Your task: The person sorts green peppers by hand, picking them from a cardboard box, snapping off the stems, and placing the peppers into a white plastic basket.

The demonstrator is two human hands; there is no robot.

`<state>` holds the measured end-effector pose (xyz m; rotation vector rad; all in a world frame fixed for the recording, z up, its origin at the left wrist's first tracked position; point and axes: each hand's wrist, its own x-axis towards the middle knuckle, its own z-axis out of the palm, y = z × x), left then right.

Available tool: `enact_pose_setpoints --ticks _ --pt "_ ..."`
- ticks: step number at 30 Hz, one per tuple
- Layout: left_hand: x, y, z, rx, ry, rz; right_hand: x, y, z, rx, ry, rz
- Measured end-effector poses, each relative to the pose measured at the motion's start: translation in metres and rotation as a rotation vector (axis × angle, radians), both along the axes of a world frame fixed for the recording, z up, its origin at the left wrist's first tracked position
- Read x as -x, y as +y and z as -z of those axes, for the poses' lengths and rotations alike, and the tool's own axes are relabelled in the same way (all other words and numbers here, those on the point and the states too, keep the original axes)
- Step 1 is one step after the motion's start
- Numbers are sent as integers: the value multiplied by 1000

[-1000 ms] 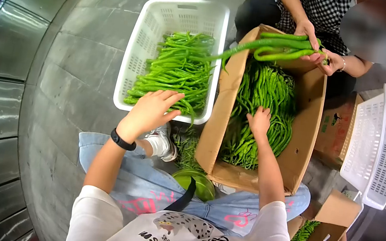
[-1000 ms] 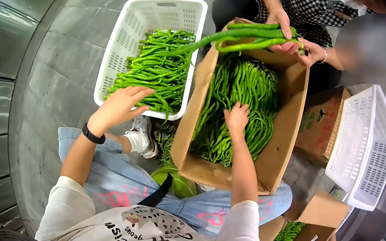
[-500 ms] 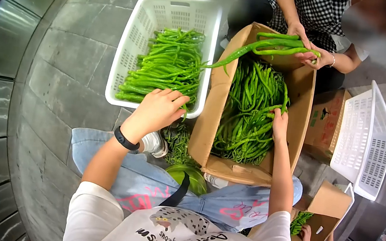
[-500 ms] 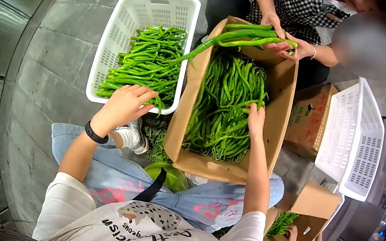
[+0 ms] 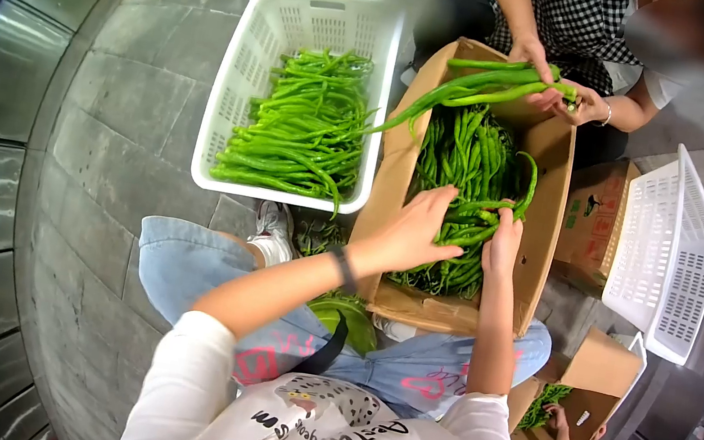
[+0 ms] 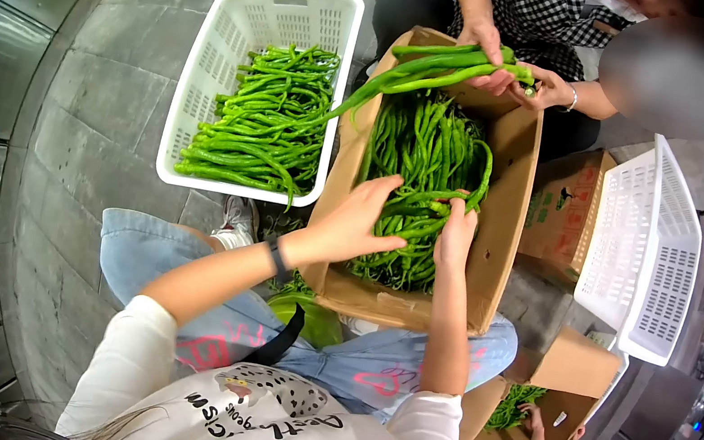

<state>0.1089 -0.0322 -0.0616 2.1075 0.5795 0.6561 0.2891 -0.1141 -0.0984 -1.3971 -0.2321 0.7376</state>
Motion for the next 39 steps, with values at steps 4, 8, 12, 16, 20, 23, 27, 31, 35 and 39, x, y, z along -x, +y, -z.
enact_pose_setpoints --ticks 4,8,12,16,20,23,27,31,35,39 --pt "-66 12 35 903 167 179 -8 -6 -21 -127 184 5" --pt "-75 2 50 1043 198 245 -33 -25 -29 -150 270 -49" --pt "-60 -10 32 1166 148 348 -56 -43 -25 181 68 -40" --pt "-32 -8 -1 1312 69 395 -61 -65 -40 401 -161 -246" --pt "-13 -8 -33 1077 6 382 1 -55 -84 195 106 -603" --pt "2 -16 -37 900 -131 377 37 -46 -73 77 15 -624" --pt "41 -10 -65 881 -219 203 58 -41 -104 -99 218 -633" --pt "82 12 -73 1319 -139 37 66 -40 -119 -291 416 -411" --pt "98 38 -66 1596 -282 23 67 -38 -128 -408 137 -325" --pt "103 42 -58 1702 -141 63 75 -38 -123 -447 -577 -571"
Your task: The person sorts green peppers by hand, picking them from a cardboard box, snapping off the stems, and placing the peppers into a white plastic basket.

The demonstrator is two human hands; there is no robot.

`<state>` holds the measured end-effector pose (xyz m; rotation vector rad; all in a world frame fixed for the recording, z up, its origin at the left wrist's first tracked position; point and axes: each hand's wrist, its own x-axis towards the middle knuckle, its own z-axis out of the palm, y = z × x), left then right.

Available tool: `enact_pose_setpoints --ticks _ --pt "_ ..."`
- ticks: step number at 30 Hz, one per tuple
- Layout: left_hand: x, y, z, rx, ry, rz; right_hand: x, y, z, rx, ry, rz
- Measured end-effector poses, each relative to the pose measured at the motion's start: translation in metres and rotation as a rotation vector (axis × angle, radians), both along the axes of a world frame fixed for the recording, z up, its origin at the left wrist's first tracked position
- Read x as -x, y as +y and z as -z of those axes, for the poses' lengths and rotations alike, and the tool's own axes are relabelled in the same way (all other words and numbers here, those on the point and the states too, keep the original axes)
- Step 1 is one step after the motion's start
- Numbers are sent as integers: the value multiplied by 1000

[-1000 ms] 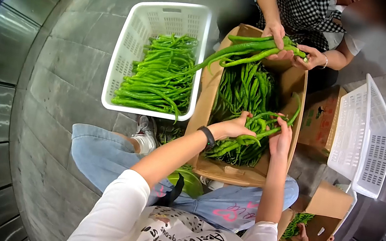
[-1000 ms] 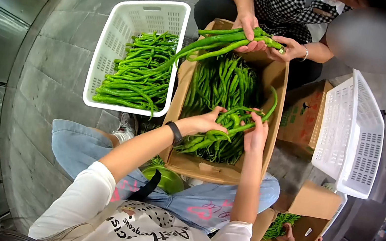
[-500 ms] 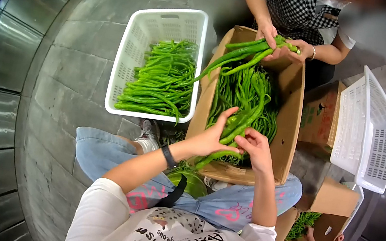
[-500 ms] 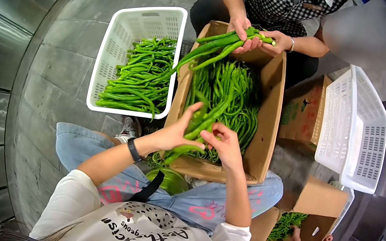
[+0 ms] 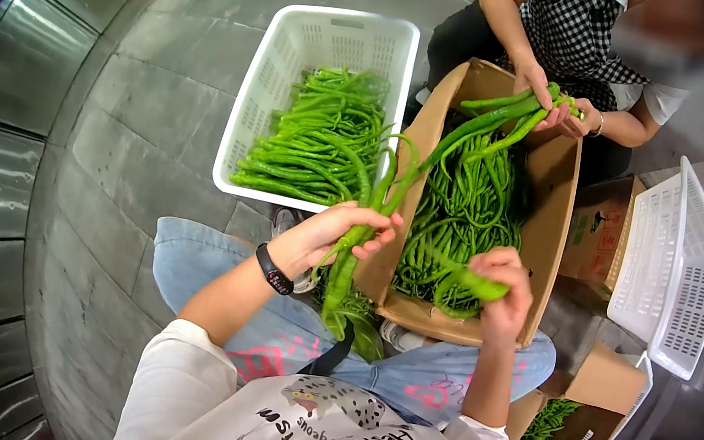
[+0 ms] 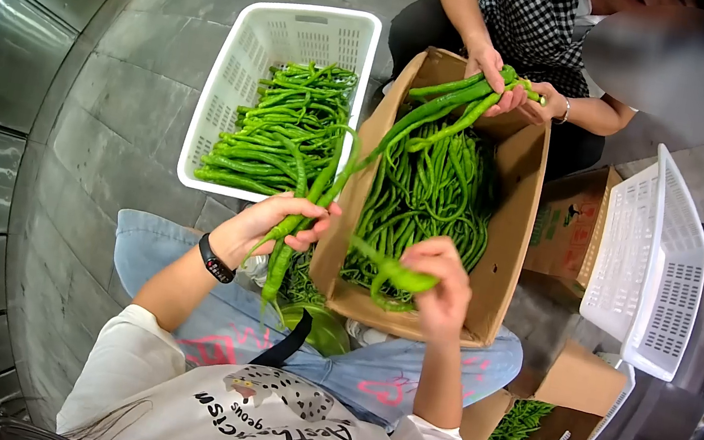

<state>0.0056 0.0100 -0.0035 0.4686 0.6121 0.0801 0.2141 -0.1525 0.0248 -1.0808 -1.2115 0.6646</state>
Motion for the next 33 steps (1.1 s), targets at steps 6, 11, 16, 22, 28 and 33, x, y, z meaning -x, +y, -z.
enact_pose_setpoints --ticks 6,11,16,22,28,33 --pt "4 -21 -12 -142 38 354 34 34 -35 209 -541 -426" --pt "6 -30 -16 -460 -140 477 45 46 -31 263 -860 -345" --pt "11 -26 -21 -68 -163 319 23 47 0 301 -889 -360" --pt "28 19 -40 -88 -706 290 2 40 -1 577 -315 -256" --pt "11 23 -21 -383 -507 -179 33 50 -20 851 491 -422" --pt "5 11 -20 -208 -459 -70 71 53 21 904 481 -544"
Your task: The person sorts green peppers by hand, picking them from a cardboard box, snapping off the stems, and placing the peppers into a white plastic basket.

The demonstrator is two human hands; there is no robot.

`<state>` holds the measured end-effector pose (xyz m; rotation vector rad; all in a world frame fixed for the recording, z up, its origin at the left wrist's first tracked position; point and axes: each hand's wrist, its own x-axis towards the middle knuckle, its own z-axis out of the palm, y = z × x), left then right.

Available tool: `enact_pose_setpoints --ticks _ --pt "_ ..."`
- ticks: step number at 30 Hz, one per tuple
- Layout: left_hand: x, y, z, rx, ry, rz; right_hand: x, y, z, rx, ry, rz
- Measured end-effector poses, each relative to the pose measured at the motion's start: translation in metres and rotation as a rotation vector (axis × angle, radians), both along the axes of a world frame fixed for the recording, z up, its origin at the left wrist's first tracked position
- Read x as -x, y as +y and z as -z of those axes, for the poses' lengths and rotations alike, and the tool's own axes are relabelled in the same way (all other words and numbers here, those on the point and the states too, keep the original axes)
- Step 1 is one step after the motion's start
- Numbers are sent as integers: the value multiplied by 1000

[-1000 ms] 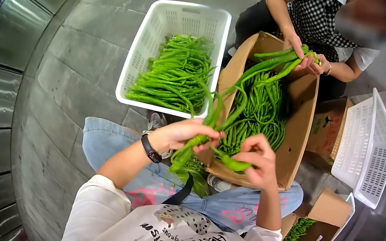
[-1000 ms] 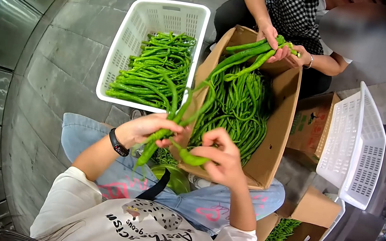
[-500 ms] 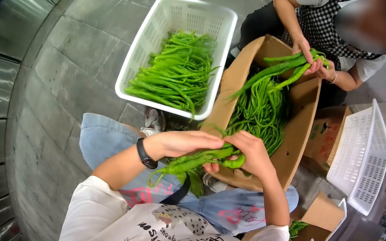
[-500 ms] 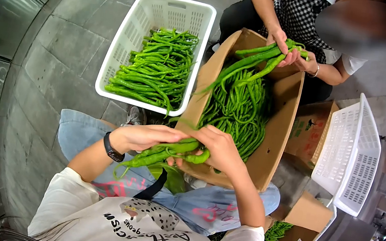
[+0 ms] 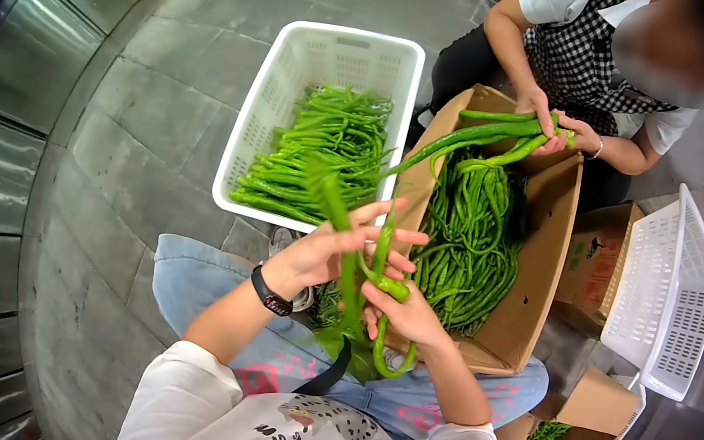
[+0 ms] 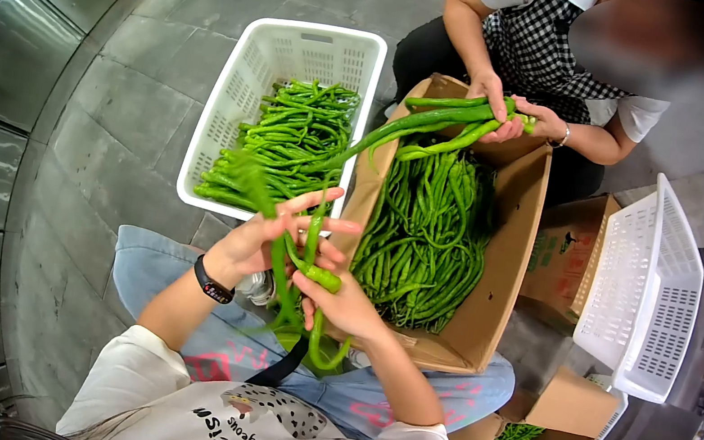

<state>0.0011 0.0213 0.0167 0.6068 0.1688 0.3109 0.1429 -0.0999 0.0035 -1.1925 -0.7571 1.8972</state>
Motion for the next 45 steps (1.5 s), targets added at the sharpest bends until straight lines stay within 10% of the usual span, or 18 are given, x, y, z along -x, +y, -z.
enact_pose_setpoints --ticks 4,16,19,22,27,31,35,42,45 --pt "-3 4 -6 110 303 -294 -5 0 8 -347 -326 254" --pt "-23 -31 29 -62 481 -328 4 13 50 -216 -71 527" --pt "-25 -30 40 -282 625 -185 -12 12 36 -174 -132 598" --pt "-21 -16 64 -1054 479 -404 -29 9 15 -141 164 694" --pt "-25 -25 55 -459 305 30 -51 18 15 -2 647 763" --pt "-24 -26 47 -328 376 43 -47 19 19 -154 -49 617" --pt "-21 -27 43 -412 432 35 -46 11 30 -155 -144 536" --pt "-11 -20 39 -417 391 15 -40 8 37 119 807 503" --pt "-8 -17 35 -211 374 18 -35 9 10 -26 484 645"
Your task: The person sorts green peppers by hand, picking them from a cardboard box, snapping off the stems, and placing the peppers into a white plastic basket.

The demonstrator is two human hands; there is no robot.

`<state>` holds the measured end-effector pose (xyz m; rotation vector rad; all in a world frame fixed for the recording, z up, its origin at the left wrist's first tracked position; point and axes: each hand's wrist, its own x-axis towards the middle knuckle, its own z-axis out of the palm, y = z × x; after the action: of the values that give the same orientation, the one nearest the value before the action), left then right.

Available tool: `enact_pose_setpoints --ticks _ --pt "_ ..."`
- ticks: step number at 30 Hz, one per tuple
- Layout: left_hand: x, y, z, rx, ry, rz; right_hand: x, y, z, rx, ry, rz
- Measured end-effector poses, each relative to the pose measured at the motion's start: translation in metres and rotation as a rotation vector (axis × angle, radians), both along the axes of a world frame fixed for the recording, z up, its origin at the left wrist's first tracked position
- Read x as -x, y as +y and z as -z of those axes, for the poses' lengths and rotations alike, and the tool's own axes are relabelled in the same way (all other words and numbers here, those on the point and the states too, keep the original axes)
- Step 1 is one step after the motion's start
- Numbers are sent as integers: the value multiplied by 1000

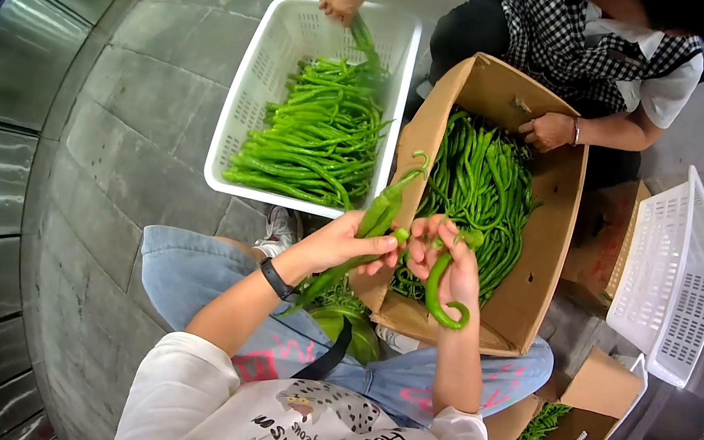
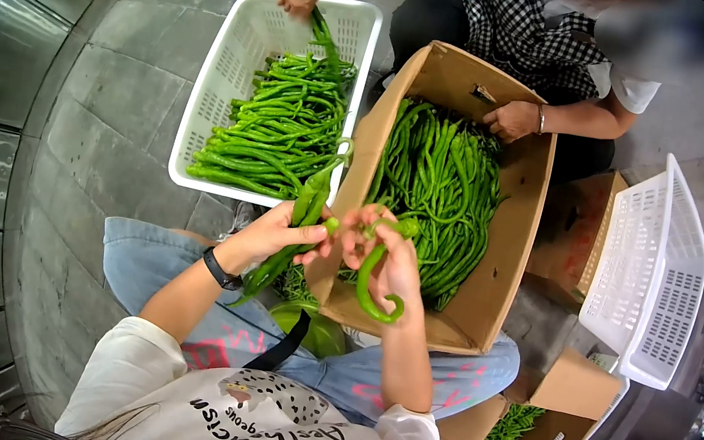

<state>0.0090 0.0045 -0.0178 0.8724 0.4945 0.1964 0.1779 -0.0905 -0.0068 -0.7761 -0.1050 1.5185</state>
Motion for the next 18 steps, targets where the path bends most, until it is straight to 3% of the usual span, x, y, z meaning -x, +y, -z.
enact_pose_setpoints --ticks 3,6,9,11,16,18 --pt "1 0 5 48 -69 207 -11 2 -2 -124 -215 -104" --pt "-4 -8 9 -41 -99 350 -10 8 -7 -32 -473 -139" --pt "-5 -13 3 -168 -122 102 -8 11 -4 -35 -634 -67" --pt "-4 -11 -2 -162 -123 26 -9 6 -3 -7 -429 -69" --pt "4 -8 -5 -86 -198 109 -1 -5 4 76 239 -65" --pt "8 -5 -2 36 -250 86 1 -2 9 -103 499 -95"
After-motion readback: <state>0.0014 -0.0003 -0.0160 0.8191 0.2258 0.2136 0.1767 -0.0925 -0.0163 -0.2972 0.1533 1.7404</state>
